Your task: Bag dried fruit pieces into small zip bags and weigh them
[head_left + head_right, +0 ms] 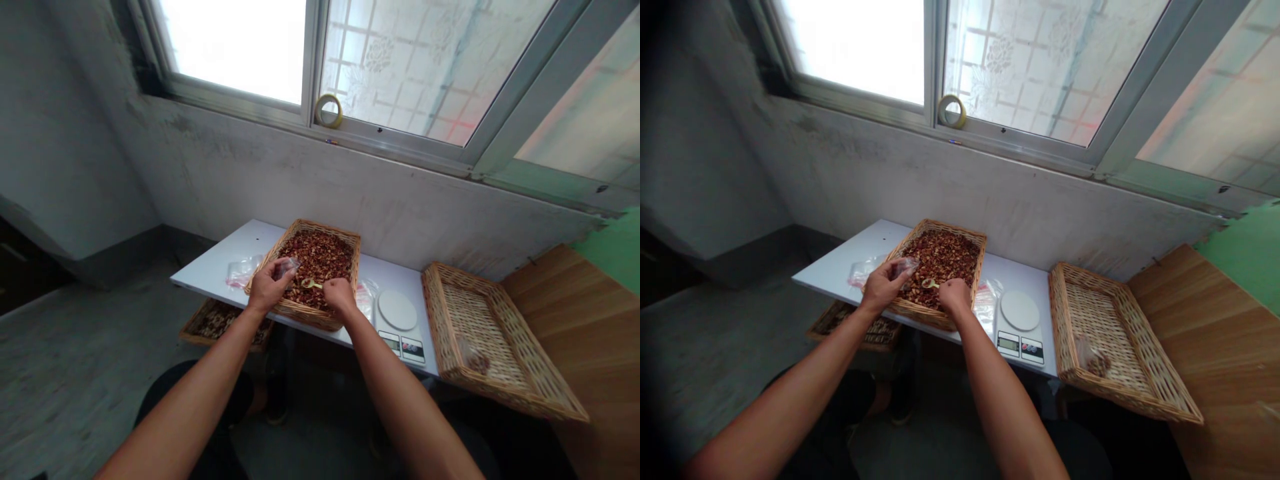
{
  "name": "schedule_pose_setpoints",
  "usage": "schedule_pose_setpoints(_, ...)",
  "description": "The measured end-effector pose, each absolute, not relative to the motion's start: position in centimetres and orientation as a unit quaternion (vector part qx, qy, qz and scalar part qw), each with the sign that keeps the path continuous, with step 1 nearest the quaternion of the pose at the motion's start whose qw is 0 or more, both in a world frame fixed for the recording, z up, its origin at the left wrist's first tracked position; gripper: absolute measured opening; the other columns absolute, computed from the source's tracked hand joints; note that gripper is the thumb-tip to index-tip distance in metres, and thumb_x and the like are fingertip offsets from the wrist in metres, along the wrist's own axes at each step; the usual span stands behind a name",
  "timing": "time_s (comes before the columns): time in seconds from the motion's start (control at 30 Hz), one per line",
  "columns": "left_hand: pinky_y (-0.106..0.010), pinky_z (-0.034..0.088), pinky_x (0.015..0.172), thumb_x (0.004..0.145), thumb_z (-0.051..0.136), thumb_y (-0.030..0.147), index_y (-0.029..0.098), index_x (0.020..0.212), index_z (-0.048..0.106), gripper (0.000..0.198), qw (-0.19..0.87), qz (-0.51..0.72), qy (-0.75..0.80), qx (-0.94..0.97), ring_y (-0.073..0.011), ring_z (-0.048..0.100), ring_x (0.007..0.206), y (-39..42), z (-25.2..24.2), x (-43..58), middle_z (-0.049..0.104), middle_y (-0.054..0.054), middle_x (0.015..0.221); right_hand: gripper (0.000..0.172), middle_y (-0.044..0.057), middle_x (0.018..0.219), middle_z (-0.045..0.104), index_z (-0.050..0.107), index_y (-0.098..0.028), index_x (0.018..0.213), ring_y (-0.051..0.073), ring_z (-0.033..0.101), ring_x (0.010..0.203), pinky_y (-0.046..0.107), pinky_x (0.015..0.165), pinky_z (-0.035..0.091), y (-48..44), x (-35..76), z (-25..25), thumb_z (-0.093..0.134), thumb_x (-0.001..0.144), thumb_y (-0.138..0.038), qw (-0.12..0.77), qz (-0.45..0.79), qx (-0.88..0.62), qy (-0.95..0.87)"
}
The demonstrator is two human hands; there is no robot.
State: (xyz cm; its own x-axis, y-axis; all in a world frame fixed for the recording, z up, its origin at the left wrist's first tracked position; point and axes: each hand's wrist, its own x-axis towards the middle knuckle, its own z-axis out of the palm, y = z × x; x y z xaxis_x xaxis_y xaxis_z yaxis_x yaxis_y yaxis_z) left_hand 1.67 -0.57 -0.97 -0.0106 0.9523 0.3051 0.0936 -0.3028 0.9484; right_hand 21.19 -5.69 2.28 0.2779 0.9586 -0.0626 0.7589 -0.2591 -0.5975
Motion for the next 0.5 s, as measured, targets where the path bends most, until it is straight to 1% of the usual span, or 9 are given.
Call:
schedule_pose_setpoints(0.1,-0.039,0.060,0.086,0.078,0.078,0.044,0.017,0.119,0.069,0.050,0.381,0.553,0.445,0.593,-0.0241,0.074,0.093,-0.7,-0.8,1.7,0.077,-0.010,0.107,0.032,0.014,0.087,0.077,0.081,-0.015,0.083,0.022,0.067,0.078,0.026,0.069,0.042,-6.3,22.0,2.7,0.050,0.089,-0.024,0.226,0.170,-0.769,-0.572)
schedule_pose_setpoints(0.2,-0.041,0.058,0.092,0.077,0.079,0.044,0.019,0.119,0.069,0.050,0.370,0.551,0.444,0.601,-0.0244,0.073,0.097,-0.5,-0.9,1.6,0.077,-0.010,0.108,0.028,0.013,0.085,0.077,0.081,-0.016,0.080,0.021,0.066,0.078,0.026,0.070,0.042,-6.0,22.0,2.2,0.054,0.086,-0.023,0.234,0.185,-0.765,-0.571)
schedule_pose_setpoints(0.3,-0.042,0.058,0.094,0.075,0.080,0.044,0.019,0.121,0.068,0.054,0.380,0.548,0.441,0.601,-0.0247,0.074,0.098,-0.5,-1.1,1.6,0.077,-0.010,0.108,0.028,0.010,0.077,0.074,0.080,-0.015,0.077,0.019,0.065,0.073,0.024,0.065,0.041,-5.3,21.3,1.0,0.054,0.086,-0.021,0.272,0.235,-0.756,-0.547)
schedule_pose_setpoints(0.4,-0.043,0.058,0.094,0.075,0.081,0.044,0.018,0.123,0.067,0.057,0.393,0.546,0.433,0.601,-0.0248,0.074,0.099,-0.6,-1.0,1.6,0.077,-0.011,0.110,0.032,0.006,0.073,0.071,0.080,-0.014,0.079,0.017,0.063,0.069,0.022,0.059,0.038,-4.4,20.5,-0.3,0.050,0.088,-0.021,0.295,0.258,-0.752,-0.530)
schedule_pose_setpoints(0.5,-0.043,0.059,0.093,0.074,0.081,0.045,0.016,0.124,0.065,0.060,0.404,0.545,0.426,0.599,-0.0255,0.073,0.099,-0.7,-0.9,1.6,0.076,-0.012,0.110,0.031,0.005,0.071,0.070,0.080,-0.012,0.082,0.015,0.062,0.066,0.020,0.054,0.037,-3.7,20.2,-1.1,0.051,0.088,-0.021,0.310,0.280,-0.746,-0.518)
